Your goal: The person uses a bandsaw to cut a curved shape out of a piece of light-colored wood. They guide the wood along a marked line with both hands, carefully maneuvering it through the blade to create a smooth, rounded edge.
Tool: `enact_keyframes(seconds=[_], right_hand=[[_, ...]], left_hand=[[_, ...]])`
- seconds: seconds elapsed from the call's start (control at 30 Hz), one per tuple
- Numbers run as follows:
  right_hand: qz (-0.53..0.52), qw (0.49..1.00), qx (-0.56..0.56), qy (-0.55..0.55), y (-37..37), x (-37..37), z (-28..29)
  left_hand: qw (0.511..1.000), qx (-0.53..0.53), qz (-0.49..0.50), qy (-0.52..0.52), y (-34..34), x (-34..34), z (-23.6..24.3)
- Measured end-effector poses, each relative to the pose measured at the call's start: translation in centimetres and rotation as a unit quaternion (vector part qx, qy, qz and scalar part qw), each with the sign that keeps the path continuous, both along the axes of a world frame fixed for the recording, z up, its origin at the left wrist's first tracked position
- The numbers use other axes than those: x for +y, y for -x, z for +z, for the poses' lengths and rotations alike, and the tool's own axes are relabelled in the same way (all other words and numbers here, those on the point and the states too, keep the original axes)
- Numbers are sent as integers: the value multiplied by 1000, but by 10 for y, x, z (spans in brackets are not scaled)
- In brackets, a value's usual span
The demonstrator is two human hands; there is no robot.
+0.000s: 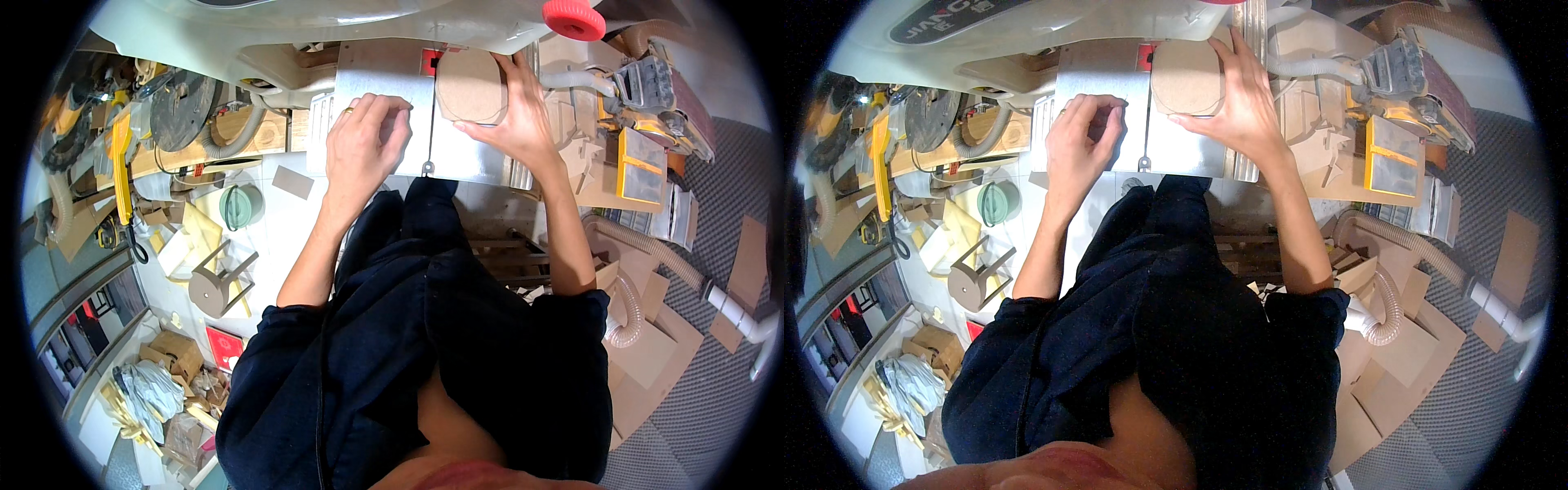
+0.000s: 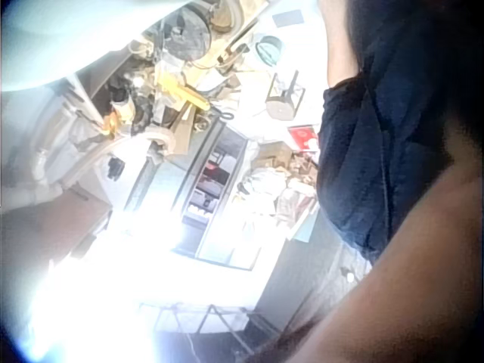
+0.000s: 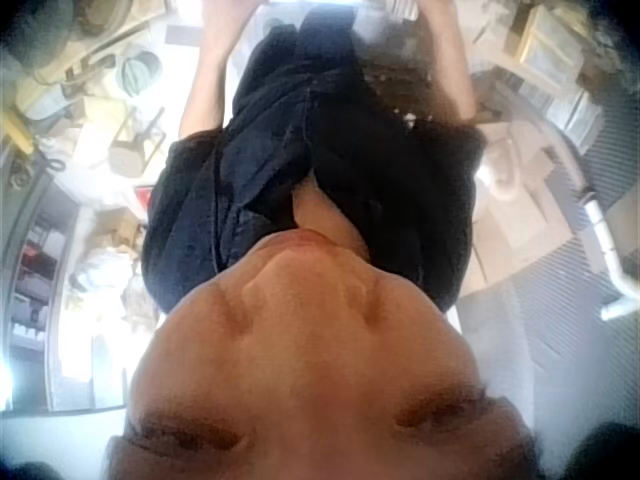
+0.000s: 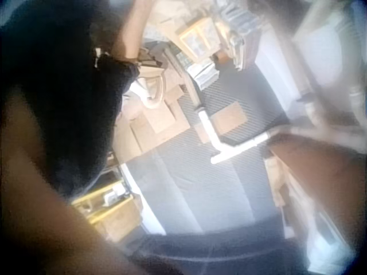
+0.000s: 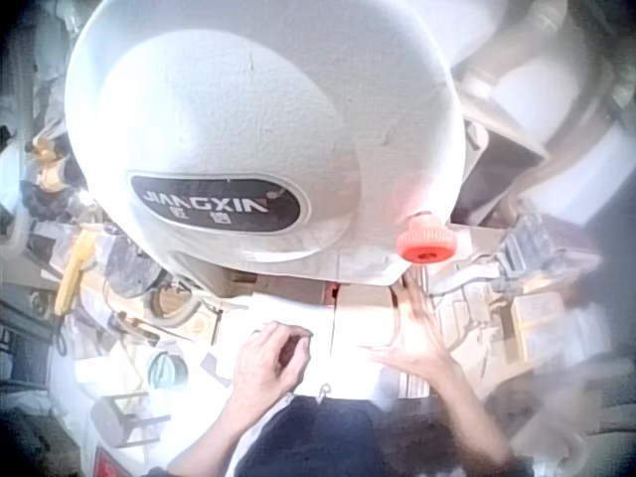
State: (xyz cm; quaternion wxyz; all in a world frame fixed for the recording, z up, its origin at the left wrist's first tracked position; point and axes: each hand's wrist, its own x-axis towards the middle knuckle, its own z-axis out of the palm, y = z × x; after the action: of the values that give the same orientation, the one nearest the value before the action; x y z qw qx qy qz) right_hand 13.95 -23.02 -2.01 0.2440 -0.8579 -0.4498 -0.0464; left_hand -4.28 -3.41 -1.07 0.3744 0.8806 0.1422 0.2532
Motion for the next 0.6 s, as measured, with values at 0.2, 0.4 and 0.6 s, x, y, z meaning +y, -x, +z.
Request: enact_keyframes(seconds=[0.2,0.4,0.6], right_hand=[[8,1000,22,2,2,0,5],[-4,1000,12,16,2,-1,3],[12,1000,0,4,1,-1,4]], left_hand=[[1000,1,4,-1,0,0,-1],[1000,-11,-2,-7,-1,1,-3],[1000,-7,4,1,-1,-1,1]])
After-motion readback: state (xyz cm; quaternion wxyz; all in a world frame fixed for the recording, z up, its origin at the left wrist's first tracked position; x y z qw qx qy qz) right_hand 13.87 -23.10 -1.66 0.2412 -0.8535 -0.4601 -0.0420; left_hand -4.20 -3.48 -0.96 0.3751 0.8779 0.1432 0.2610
